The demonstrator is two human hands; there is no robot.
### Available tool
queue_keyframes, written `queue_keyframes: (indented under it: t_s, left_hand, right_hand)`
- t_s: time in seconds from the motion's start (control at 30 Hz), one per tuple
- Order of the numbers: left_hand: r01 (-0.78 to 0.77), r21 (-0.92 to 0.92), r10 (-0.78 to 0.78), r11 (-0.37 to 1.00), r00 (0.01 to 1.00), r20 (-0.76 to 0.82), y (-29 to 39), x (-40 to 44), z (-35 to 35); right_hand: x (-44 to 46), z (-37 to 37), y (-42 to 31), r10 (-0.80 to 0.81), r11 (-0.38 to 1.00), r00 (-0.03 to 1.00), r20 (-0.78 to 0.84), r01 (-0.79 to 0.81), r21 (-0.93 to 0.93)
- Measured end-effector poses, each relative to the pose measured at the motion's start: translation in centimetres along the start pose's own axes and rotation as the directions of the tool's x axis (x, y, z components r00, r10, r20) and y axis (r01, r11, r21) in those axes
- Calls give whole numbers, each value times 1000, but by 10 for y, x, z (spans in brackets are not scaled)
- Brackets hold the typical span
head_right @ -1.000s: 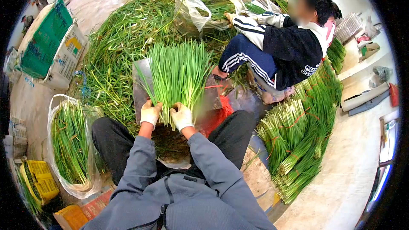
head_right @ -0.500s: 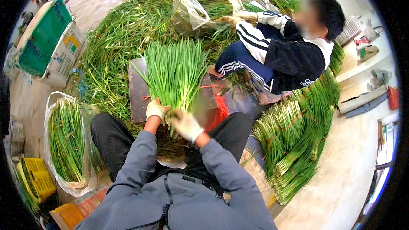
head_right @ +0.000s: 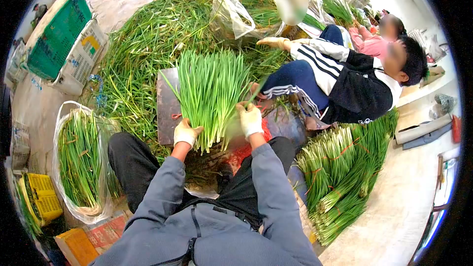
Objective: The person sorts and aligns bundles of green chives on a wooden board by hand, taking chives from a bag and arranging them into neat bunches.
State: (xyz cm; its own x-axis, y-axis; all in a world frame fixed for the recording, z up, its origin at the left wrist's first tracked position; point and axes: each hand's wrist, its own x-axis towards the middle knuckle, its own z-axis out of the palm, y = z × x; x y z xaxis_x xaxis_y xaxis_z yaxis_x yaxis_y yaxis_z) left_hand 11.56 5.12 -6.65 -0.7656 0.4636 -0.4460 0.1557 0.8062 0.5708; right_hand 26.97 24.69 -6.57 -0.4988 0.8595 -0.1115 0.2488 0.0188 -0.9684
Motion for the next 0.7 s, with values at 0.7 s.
queue_keyframes:
  t_s: [0.7]
  left_hand:
    - [-315,-270,312,910,949,-53,7,-28,31]
  right_hand:
    - [-64,21,-30,-32,874,927,373,208,-440]
